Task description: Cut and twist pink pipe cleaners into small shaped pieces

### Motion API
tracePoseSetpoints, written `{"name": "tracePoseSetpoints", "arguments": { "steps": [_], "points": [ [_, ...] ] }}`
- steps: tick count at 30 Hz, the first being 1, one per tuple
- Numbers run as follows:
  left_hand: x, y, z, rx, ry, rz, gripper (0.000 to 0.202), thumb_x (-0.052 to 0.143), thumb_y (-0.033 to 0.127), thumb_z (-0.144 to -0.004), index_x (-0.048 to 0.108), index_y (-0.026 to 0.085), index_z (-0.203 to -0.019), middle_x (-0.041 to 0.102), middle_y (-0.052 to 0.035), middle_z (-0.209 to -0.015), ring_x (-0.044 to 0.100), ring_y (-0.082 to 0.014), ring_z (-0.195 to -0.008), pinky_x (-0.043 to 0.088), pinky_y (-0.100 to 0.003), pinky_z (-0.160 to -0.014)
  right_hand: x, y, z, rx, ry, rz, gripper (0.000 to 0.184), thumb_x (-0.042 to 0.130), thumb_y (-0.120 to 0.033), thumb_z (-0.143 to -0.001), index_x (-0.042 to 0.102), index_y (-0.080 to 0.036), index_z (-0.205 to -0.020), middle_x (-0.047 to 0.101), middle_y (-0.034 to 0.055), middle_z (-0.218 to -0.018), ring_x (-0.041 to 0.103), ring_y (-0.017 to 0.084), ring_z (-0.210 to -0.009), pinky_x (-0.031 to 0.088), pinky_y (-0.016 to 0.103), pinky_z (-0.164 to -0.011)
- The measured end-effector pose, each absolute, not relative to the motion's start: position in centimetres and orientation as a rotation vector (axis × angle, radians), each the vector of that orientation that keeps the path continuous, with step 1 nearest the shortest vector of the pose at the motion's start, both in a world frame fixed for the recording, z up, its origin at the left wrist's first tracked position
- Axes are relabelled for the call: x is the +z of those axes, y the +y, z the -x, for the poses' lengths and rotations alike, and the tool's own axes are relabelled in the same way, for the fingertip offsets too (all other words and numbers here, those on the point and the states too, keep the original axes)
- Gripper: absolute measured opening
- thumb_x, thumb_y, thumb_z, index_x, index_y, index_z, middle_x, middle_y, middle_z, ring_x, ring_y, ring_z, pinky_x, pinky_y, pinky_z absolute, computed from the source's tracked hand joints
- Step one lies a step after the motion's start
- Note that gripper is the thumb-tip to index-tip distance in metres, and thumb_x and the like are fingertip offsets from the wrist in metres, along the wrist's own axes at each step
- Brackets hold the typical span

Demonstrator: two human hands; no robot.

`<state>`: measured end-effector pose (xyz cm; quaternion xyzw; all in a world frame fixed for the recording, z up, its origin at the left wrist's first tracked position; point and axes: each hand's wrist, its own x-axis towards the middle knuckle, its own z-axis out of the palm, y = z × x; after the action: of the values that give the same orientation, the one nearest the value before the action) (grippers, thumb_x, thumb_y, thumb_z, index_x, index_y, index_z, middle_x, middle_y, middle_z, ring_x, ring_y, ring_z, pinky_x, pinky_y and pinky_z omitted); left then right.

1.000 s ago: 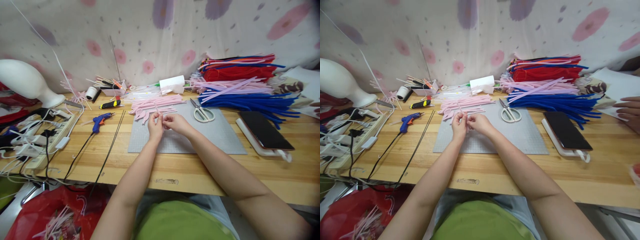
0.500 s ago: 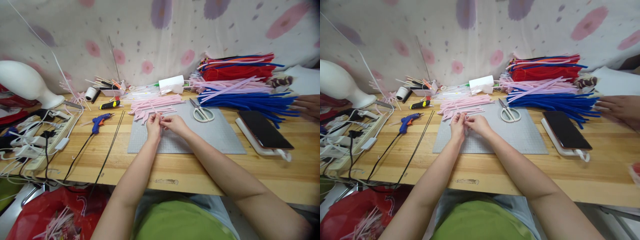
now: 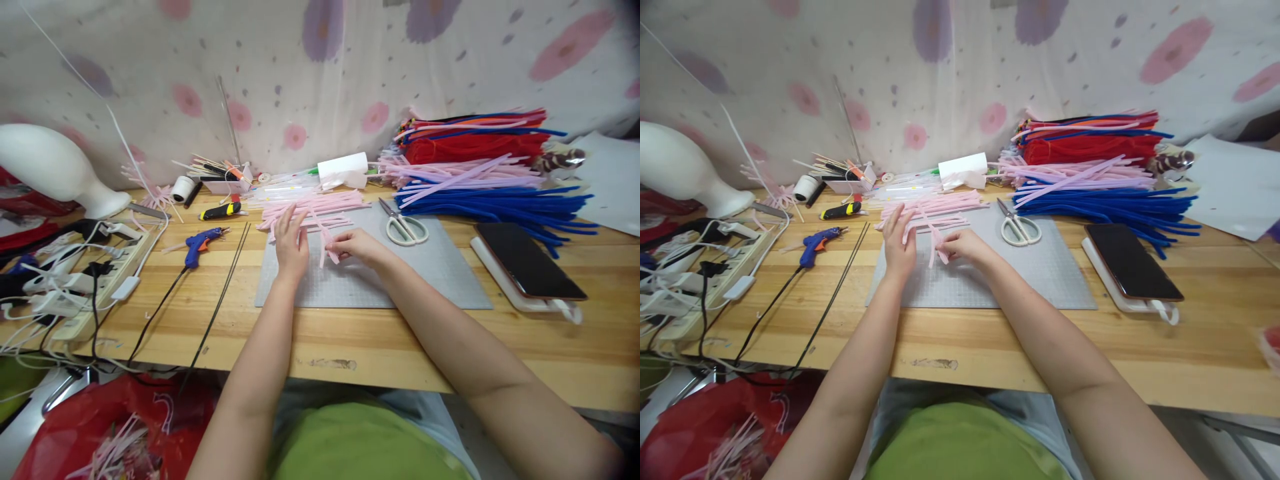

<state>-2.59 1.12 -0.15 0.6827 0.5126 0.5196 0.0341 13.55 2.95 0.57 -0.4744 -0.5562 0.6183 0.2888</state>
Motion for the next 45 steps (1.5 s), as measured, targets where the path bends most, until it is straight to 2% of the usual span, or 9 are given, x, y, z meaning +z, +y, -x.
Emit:
{"name": "tracePoseSetpoints", "arguments": {
  "steps": [5, 7, 10, 15, 20, 26, 34, 41, 45],
  "points": [
    [0.5, 0.8, 2.1, 1.362, 1.551, -2.227, 0.018, 0.048, 0.027, -0.081, 0.063, 0.025, -0.091, 0.055, -0.0029, -0.122, 0.031, -0.0199, -0.129, 0.02, -0.045, -0.107, 1.0, 3.3, -14.7, 1.656, -1.586, 1.232, 0.018, 0.067, -0.029, -0.054, 0.064, -0.012, -0.059, 0.055, -0.0015, -0.05, 0.049, 0.008, -0.051, 0.042, 0.021, -0.054],
    [0.7, 0.8, 1.8, 1.418, 1.472, -2.048, 0.012, 0.055, 0.025, -0.076, 0.065, 0.025, -0.083, 0.062, -0.0032, -0.111, 0.04, -0.0207, -0.123, 0.02, -0.045, -0.107, 1.5, 3.3, -15.0, 1.666, -1.649, 1.233, 0.017, 0.068, -0.028, -0.054, 0.063, -0.012, -0.056, 0.054, -0.0019, -0.049, 0.047, 0.007, -0.049, 0.04, 0.021, -0.052],
    [0.6, 0.7, 1.8, 1.46, 1.321, -1.786, 0.01, 0.064, 0.021, -0.068, 0.067, 0.027, -0.076, 0.067, -0.0022, -0.09, 0.056, -0.0196, -0.101, 0.026, -0.04, -0.103, 2.4, 3.1, -15.5, 1.66, -1.758, 1.229, 0.017, 0.067, -0.027, -0.055, 0.061, -0.012, -0.054, 0.052, -0.0018, -0.046, 0.045, 0.007, -0.047, 0.038, 0.021, -0.049],
    [-0.6, 0.8, 1.7, 1.395, 1.37, -1.532, 0.009, 0.067, 0.023, -0.064, 0.07, 0.026, -0.072, 0.068, -0.0031, -0.075, 0.06, -0.0194, -0.08, 0.041, -0.031, -0.084, 2.5, 3.1, -15.7, 1.47, -1.804, 1.28, 0.016, 0.065, -0.028, -0.058, 0.062, -0.012, -0.055, 0.051, -0.0018, -0.046, 0.045, 0.007, -0.046, 0.037, 0.021, -0.049],
    [-1.4, 0.8, 0.4, 1.292, 1.213, -1.191, 0.012, 0.066, 0.027, -0.063, 0.07, 0.017, -0.067, 0.064, -0.0009, -0.061, 0.058, -0.0137, -0.06, 0.044, -0.028, -0.067, 1.9, 3.3, -15.3, 1.494, -1.761, 1.279, 0.014, 0.065, -0.026, -0.058, 0.064, -0.012, -0.058, 0.054, -0.001, -0.047, 0.047, 0.008, -0.047, 0.039, 0.021, -0.05],
    [-0.1, 0.3, -0.3, 1.255, 1.025, -0.864, 0.027, 0.074, 0.034, -0.052, 0.069, 0.015, -0.07, 0.064, -0.0006, -0.058, 0.06, -0.0139, -0.058, 0.048, -0.031, -0.065, 2.3, 3.2, -15.4, 1.745, -1.616, 1.229, 0.016, 0.068, -0.024, -0.056, 0.067, -0.01, -0.064, 0.058, 0.0007, -0.051, 0.05, 0.008, -0.049, 0.041, 0.022, -0.052],
    [-1.7, 0.8, -1.6, 1.379, 0.992, -0.755, 0.023, 0.067, 0.033, -0.062, 0.067, 0.014, -0.073, 0.068, -0.0053, -0.071, 0.063, -0.0155, -0.067, 0.049, -0.028, -0.065, 0.5, 3.0, -13.7, 1.667, -1.593, 1.224, 0.011, 0.062, -0.02, -0.06, 0.06, -0.011, -0.052, 0.055, -0.0014, -0.046, 0.048, 0.007, -0.045, 0.04, 0.02, -0.05],
    [-1.4, 0.7, -2.5, 1.489, 1.117, -0.629, 0.02, 0.061, 0.032, -0.064, 0.058, 0.012, -0.064, 0.067, -0.0049, -0.069, 0.059, -0.0111, -0.054, 0.043, -0.022, -0.051, -0.3, 2.3, -12.1, 1.568, -1.634, 1.22, 0.014, 0.054, -0.016, -0.063, 0.057, -0.013, -0.05, 0.054, -0.002, -0.047, 0.049, 0.007, -0.046, 0.039, 0.018, -0.048],
    [-1.2, 0.6, -2.7, 1.448, 1.049, -0.533, 0.025, 0.059, 0.035, -0.066, 0.059, 0.011, -0.069, 0.067, -0.007, -0.071, 0.058, -0.0109, -0.053, 0.04, -0.02, -0.047, -0.9, 2.4, -11.8, 1.444, -1.69, 1.243, 0.013, 0.054, -0.019, -0.065, 0.06, -0.014, -0.055, 0.053, -0.0031, -0.047, 0.048, 0.007, -0.046, 0.038, 0.018, -0.048]
  ]
}}
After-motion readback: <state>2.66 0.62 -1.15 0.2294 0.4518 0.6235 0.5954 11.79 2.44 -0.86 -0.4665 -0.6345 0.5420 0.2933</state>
